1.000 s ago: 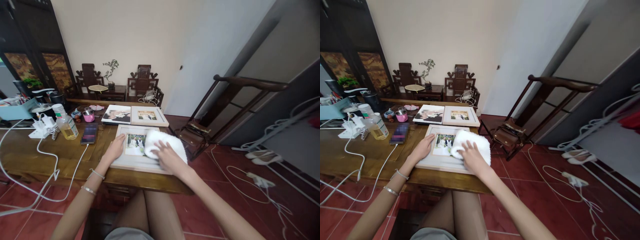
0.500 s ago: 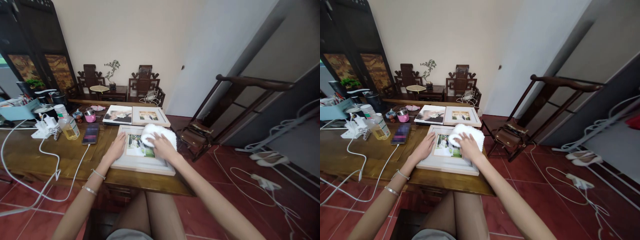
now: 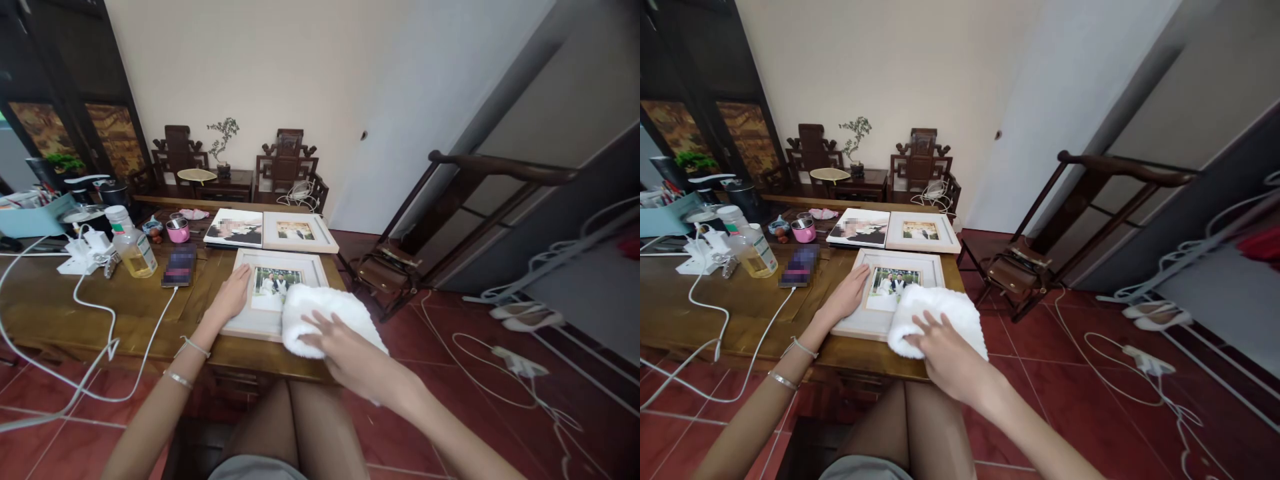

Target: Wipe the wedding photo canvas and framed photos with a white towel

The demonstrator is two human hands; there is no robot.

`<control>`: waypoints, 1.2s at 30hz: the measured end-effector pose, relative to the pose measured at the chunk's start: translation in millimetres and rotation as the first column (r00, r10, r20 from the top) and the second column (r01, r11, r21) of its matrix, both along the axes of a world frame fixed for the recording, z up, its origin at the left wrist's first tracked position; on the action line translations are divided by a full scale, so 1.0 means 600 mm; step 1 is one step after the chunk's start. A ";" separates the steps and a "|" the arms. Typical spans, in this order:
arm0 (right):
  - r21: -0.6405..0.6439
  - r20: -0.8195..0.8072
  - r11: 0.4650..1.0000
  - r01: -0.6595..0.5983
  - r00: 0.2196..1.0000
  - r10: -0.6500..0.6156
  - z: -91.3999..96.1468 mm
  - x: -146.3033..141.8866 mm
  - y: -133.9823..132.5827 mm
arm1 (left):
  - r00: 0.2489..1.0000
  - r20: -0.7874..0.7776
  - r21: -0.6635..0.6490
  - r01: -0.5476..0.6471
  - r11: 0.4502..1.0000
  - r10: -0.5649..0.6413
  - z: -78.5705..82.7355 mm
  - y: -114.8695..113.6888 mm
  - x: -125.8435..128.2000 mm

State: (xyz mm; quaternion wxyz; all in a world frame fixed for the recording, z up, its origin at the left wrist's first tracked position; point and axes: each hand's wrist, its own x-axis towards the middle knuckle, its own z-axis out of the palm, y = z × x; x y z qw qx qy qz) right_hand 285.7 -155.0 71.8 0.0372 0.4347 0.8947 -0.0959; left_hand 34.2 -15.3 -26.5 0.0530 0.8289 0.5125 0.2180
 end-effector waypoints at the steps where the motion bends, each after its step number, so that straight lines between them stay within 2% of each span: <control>1: -0.025 -0.017 1.000 -0.012 1.000 0.012 0.005 -0.001 -0.014 | 1.000 0.003 0.002 0.009 1.000 -0.009 -0.001 0.001 -0.001; 3: -0.027 -0.050 0.999 -0.033 0.998 0.032 0.003 -0.007 -0.022 | 1.000 0.004 0.001 0.025 1.000 -0.025 -0.004 0.002 -0.002; 5: 0.028 -0.063 0.999 -0.019 0.998 0.021 -0.014 -0.011 0.001 | 1.000 0.003 -0.006 0.031 1.000 -0.031 -0.005 0.003 -0.003; 9: 0.212 -0.020 0.973 0.090 0.996 -0.088 -0.054 -0.010 0.115 | 0.999 0.025 -0.028 0.040 0.999 -0.040 -0.003 0.005 -0.004; 12: 0.313 -0.007 0.934 0.172 0.984 -0.179 -0.061 -0.008 0.208 | 0.998 0.048 -0.039 0.039 0.998 -0.037 -0.001 0.004 -0.004; 15: 0.340 -0.020 0.917 0.210 0.976 -0.216 -0.060 -0.015 0.258 | 0.999 0.047 -0.039 0.030 0.999 -0.028 0.000 0.004 -0.005; 17: 0.331 -0.014 0.921 0.203 0.978 -0.210 -0.063 -0.021 0.257 | 0.999 0.047 -0.040 0.024 0.999 -0.022 -0.002 0.005 -0.006; 19: 0.309 0.001 0.935 0.173 0.983 -0.182 -0.066 -0.024 0.229 | 0.999 0.050 -0.038 0.019 0.999 -0.017 -0.003 0.006 -0.006; 21: 0.257 0.020 0.959 0.122 0.991 -0.131 -0.061 -0.023 0.182 | 0.998 0.055 -0.036 0.014 0.999 -0.012 -0.005 0.007 -0.006; 24: 0.080 0.014 0.997 0.021 1.000 -0.022 -0.032 -0.012 0.093 | 0.998 0.062 -0.035 0.010 0.999 -0.008 -0.006 0.007 -0.004; 27: -0.075 -0.054 0.995 -0.064 0.997 0.060 0.001 -0.004 0.020 | 0.998 0.066 -0.039 0.007 0.999 -0.005 -0.007 0.006 -0.002; 29: -0.101 -0.104 0.989 -0.109 0.990 0.098 0.007 -0.004 0.000 | 0.998 0.066 -0.044 0.006 0.999 -0.003 -0.007 0.006 -0.001; 32: -0.023 -0.125 0.997 -0.078 0.989 0.075 -0.015 -0.009 0.027 | 0.998 0.059 -0.050 0.011 0.999 -0.008 -0.006 0.007 -0.001; 36: 0.161 -0.043 0.986 0.049 0.998 -0.043 -0.048 -0.008 0.141 | 0.999 0.047 -0.047 0.014 0.999 -0.012 -0.001 0.006 -0.002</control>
